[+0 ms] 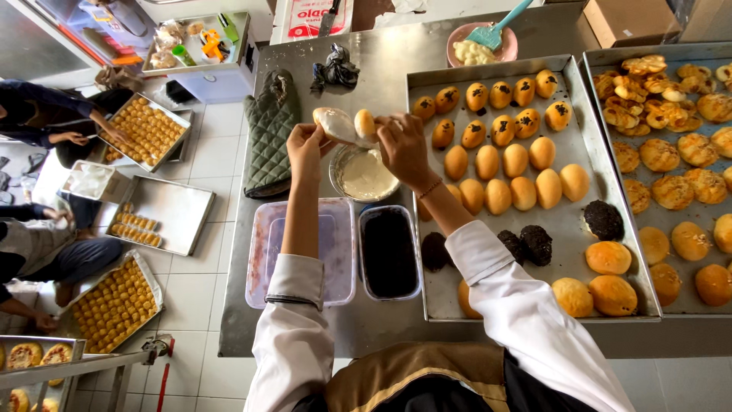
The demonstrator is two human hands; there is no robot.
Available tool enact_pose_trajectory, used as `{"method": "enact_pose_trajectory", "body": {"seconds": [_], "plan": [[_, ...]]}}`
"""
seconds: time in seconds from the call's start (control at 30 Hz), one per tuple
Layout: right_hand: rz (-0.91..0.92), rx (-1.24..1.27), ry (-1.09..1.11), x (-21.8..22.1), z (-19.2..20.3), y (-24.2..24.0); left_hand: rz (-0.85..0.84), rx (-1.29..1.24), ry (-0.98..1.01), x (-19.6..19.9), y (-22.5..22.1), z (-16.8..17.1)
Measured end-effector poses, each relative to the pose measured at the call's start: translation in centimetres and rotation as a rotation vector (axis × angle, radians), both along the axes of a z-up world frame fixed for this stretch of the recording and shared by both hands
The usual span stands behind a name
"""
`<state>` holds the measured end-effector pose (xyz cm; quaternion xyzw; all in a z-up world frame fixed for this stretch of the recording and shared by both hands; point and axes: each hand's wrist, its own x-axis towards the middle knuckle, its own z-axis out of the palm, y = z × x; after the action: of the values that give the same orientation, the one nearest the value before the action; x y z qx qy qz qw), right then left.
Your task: The person applies cream and chocolate toppings to baked bread by hand, dipping the bread into a bowl of cream and then into a container of chocolate sprinkles before placing them on a tray.
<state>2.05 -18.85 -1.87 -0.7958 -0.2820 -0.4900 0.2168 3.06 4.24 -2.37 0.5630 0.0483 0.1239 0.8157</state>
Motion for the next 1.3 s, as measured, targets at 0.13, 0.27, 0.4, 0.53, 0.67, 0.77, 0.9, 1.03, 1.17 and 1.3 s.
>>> {"method": "enact_pose_trajectory", "body": {"seconds": [0.13, 0.27, 0.4, 0.53, 0.67, 0.77, 0.9, 1.03, 1.17, 1.3], "plan": [[-0.018, -0.124, -0.101, 0.5, -2.0, 0.4, 0.076, -0.059, 0.02, 0.4, 0.2, -0.3], [0.046, -0.229, -0.071, 0.5, -5.3, -0.3, 0.172, -0.103, -0.019, -0.1, 0.3, 0.2], [0.392, 0.367, 0.85, 2.1, -7.8, -1.7, 0.235, -0.018, -0.106, -2.6, 0.7, 0.3], [1.102, 1.064, 1.407, 2.7, -7.2, -2.6, 0.216, -0.07, 0.007, -4.0, 0.4, -1.4], [1.173, 1.18, 1.453, 2.3, -6.2, -2.7, 0.148, -0.25, 0.084, -5.0, 0.2, -3.4], [1.157, 1.324, 1.481, 2.4, -6.6, -2.9, 0.107, -0.438, 0.167, -5.9, 0.1, -4.6], [1.131, 1.371, 1.416, 2.7, -6.9, -3.5, 0.113, -0.343, 0.123, -7.1, -0.6, -4.6], [1.127, 1.268, 1.368, 1.4, -4.7, -2.7, 0.118, -0.26, 0.125, -6.0, -1.3, -4.9], [0.749, 0.881, 1.103, -0.7, -3.0, -1.3, 0.1, -0.257, 0.103, -4.4, -2.3, -6.0], [0.296, 0.481, 0.463, -1.5, -3.1, 1.2, 0.074, -0.336, 0.146, -3.2, -2.8, -8.4]]}}
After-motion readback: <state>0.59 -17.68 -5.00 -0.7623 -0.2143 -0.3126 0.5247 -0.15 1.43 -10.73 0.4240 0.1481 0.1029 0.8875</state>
